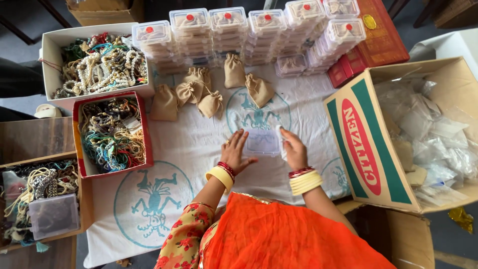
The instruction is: Sorting and packing jewelry into small plastic boxes and cloth pouches at a table.
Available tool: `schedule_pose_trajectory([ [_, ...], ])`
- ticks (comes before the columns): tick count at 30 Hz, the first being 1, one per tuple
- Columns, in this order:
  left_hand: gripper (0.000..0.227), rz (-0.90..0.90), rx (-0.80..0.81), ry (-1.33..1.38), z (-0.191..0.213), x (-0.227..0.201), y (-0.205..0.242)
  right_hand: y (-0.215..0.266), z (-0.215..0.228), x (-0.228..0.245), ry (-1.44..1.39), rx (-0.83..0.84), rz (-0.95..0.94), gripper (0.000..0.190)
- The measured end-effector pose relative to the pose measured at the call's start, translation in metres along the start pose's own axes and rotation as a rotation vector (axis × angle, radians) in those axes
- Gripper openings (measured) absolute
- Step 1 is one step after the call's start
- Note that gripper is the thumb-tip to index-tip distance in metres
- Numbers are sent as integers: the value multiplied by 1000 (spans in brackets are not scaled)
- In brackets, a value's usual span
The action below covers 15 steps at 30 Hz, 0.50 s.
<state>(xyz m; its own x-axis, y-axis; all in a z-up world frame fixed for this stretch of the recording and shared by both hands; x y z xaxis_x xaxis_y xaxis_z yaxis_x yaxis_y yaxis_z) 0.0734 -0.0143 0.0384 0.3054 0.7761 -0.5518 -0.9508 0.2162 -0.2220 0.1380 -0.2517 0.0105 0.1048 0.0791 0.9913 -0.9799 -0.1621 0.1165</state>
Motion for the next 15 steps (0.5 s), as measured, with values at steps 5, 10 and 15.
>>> schedule_pose_trajectory([
  [5, 116, 90, 54, 32, -47, 32, 11, 4, -83, 24, 830, 50, 393, 49],
  [10, 120, 189, 102, 37, -56, 42, 15, 29, -117, 21, 945, 280, 450, 44],
  [15, 130, 229, 269, 149, -1, 6, -3, 54, -108, 44, 926, 428, 556, 55],
])
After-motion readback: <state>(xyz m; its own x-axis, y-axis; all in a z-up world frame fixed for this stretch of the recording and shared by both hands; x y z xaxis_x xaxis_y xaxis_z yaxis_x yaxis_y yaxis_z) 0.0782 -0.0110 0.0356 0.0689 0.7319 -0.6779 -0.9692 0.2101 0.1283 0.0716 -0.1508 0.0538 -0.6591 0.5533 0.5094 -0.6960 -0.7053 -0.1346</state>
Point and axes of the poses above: each hand's wrist, its own y-axis away from the middle knuckle, its own z-axis out of the back of the hand, x = y × z, the point moved 7 cm from there along -y, towards the middle knuckle, and after that the axes turned 9 degrees about -z, right-handed, at the moved point
